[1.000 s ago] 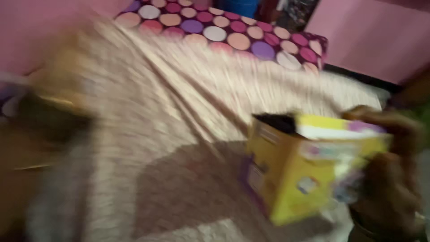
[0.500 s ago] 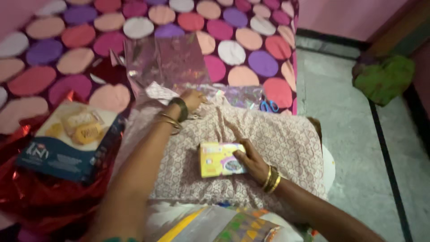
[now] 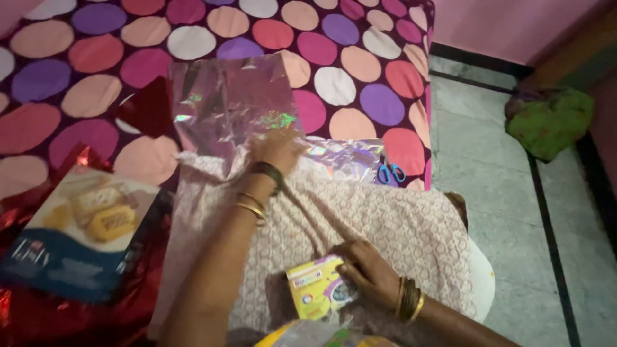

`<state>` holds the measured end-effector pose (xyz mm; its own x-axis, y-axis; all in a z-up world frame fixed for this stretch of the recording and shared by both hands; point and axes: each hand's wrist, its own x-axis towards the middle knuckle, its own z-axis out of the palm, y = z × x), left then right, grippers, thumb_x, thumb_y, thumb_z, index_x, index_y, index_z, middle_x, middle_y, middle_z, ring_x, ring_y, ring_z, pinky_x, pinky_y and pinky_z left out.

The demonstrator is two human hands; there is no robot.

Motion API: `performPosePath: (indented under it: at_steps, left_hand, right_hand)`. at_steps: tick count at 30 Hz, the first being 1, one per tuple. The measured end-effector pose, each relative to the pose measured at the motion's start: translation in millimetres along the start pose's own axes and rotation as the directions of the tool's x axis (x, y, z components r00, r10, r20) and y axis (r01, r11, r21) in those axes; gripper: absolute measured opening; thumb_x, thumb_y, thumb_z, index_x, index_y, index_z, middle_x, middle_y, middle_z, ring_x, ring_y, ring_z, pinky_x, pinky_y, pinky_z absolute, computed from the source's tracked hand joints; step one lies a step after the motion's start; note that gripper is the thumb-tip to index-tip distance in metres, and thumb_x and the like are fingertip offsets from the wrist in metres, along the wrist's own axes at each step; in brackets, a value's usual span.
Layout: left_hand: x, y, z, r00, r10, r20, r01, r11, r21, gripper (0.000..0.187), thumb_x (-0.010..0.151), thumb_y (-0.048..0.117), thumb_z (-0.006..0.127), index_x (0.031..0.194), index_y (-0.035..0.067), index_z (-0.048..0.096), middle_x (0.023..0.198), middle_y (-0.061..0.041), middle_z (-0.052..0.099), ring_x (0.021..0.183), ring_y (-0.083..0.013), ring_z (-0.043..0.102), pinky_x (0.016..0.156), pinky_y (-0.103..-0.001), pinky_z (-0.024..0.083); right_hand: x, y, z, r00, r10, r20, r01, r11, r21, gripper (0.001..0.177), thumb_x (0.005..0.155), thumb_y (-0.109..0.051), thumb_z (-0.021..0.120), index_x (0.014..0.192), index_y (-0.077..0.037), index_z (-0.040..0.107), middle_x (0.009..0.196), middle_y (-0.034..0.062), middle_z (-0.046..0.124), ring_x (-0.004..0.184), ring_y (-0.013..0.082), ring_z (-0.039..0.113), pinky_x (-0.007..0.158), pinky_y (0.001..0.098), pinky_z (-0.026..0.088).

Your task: The person sits on a bed and wraps a small yellow box with shiny silver wrapping paper. They use scissors to cut the paper to size, fold the edges around the box, and secure the package with clear tape. The wrapped gift is then placed on the bed.

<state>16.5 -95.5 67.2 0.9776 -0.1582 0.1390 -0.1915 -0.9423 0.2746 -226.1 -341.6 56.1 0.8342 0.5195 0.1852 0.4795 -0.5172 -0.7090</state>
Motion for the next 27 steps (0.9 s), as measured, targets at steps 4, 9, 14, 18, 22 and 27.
performPosePath:
  at_steps: [4,9,14,18,22,27]
  left_hand:
    - [-6.6,47.4,68.7,0.723,0.127,0.679,-0.138,0.99,-0.038,0.066,0.1,0.057,0.034,0.138,0.011,0.063,0.148,-0.015,0.055,0.138,-0.0337,0.052,0.119,-0.049,0.037]
    - [-7.3,36.0,85.4,0.677,0.049,0.734,-0.12,0.992,0.044,0.067,0.1,0.058,0.028,0.132,0.014,0.067,0.137,-0.016,0.064,0.129,-0.034,0.058,0.114,-0.053,0.038]
    - [3.6,25.5,64.4,0.634,-0.01,0.773,-0.043,0.998,0.047,0.067,0.1,0.058,0.028,0.12,0.013,0.073,0.128,-0.017,0.068,0.123,-0.034,0.063,0.107,-0.05,0.047]
    - [21.8,31.1,66.2,0.62,0.009,0.784,-0.031,0.999,0.013,0.064,0.099,0.055,0.029,0.112,0.014,0.076,0.122,-0.016,0.071,0.12,-0.0343,0.064,0.104,-0.05,0.049]
    - [34.9,31.9,60.8,0.592,0.023,0.806,-0.023,1.0,-0.011,0.06,0.098,0.052,0.03,0.111,0.014,0.076,0.119,-0.016,0.071,0.117,-0.0355,0.065,0.102,-0.051,0.049]
    - [43.4,27.5,53.4,0.551,-0.02,0.834,0.039,0.999,-0.001,0.064,0.1,0.056,0.028,0.111,0.015,0.076,0.119,-0.018,0.072,0.115,-0.0366,0.067,0.104,-0.05,0.049]
  right_hand:
    - [56.1,78.5,-67.1,0.998,-0.055,-0.039,0.052,0.996,-0.067,0.027,0.086,-0.015,0.065,0.111,-0.008,0.071,0.098,0.0071,0.076,0.085,0.0212,0.07,0.073,0.0347,0.054]
    - [177.6,281.4,-143.5,0.708,0.557,-0.433,-0.508,0.829,0.235,0.037,0.095,-0.033,0.072,0.119,-0.004,0.071,0.098,0.0105,0.072,0.073,0.0182,0.066,0.06,0.0316,0.052]
    - [193.4,437.3,-82.3,0.42,0.824,-0.381,-0.874,0.481,0.075,0.055,0.085,-0.042,0.082,0.126,-0.006,0.07,0.118,0.0197,0.071,0.105,0.0318,0.068,0.097,0.0426,0.054]
    - [204.6,465.8,-60.9,0.534,0.735,-0.419,-0.833,0.543,-0.109,0.084,0.073,-0.046,0.086,0.142,-0.012,0.053,0.142,0.0149,0.058,0.131,0.034,0.053,0.108,0.0475,0.045]
    - [241.6,430.3,-70.1,0.665,0.662,-0.347,-0.747,0.574,-0.337,0.098,0.07,-0.039,0.085,0.154,-0.019,0.04,0.155,0.0091,0.043,0.14,0.0385,0.034,0.107,0.0588,0.032]
    - [285.1,401.0,-66.9,0.566,0.811,-0.151,-0.757,0.438,-0.485,0.049,0.088,-0.043,0.075,0.132,-0.025,0.062,0.136,0.0071,0.058,0.137,0.0319,0.042,0.114,0.0604,0.025]
